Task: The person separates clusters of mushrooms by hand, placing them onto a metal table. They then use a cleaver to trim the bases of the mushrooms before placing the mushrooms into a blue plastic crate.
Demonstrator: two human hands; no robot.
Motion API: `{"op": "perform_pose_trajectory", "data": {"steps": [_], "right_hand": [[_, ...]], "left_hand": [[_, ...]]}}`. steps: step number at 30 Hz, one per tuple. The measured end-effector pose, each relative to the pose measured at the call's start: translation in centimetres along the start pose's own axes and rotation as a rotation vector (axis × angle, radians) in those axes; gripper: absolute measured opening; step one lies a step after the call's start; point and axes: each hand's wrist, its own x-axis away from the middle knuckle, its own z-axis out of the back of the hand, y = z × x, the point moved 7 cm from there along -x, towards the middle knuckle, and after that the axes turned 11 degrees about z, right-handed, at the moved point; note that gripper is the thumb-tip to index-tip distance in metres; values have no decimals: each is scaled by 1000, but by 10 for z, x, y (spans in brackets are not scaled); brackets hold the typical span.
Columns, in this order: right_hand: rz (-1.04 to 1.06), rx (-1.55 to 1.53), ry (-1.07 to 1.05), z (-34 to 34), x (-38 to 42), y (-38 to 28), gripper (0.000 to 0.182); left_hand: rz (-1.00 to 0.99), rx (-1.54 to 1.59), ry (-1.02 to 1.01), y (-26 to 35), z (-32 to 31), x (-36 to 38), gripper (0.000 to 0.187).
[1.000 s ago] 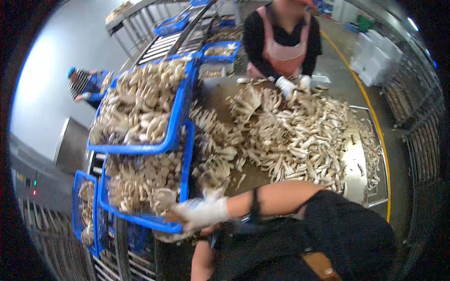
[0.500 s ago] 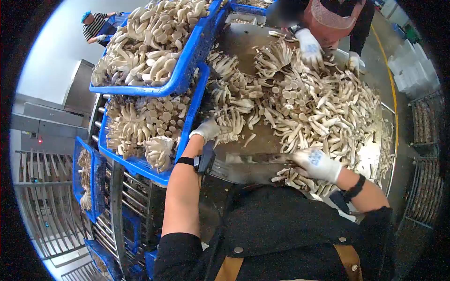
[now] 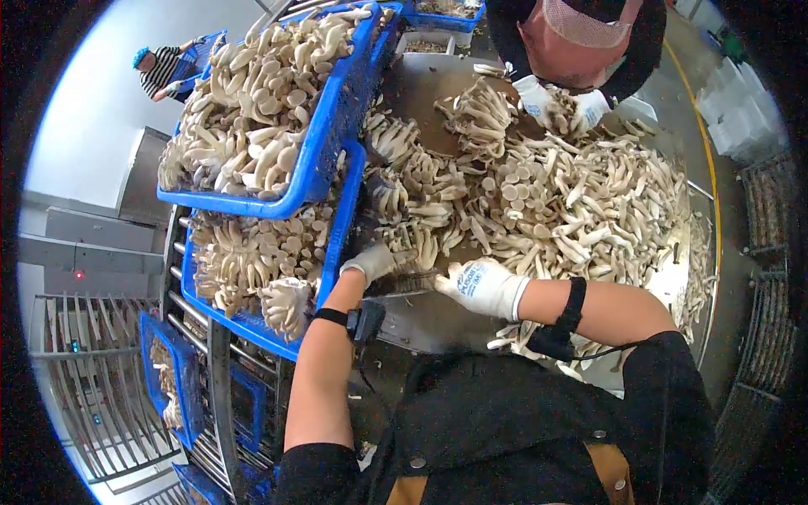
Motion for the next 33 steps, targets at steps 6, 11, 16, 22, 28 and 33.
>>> {"op": "perform_pose_trajectory", "data": {"steps": [6,11,16,22,28,33], "right_hand": [[-52,-75,-135,-10,-22,-3,28],[-92,-124,-224,-15,-33,-5,28],[-78,-87,-41,-82,-73,46,32],[-211,-288,-37,-81,-63,73,34],[-180,-61,223,-72,-42,43,17],[-91,-62,212,-38,22,-15,21]], "left_hand": [[189,244,72,-32,-7,-11,75],[318,143,-24,-40,-10,-18,73],[108,215,151,-7,29,-7,80],[56,116,849,14,40,103,86],[190,-111,452,-52,-118,56,83],[187,136,623,-133,-172,1,65]]}}
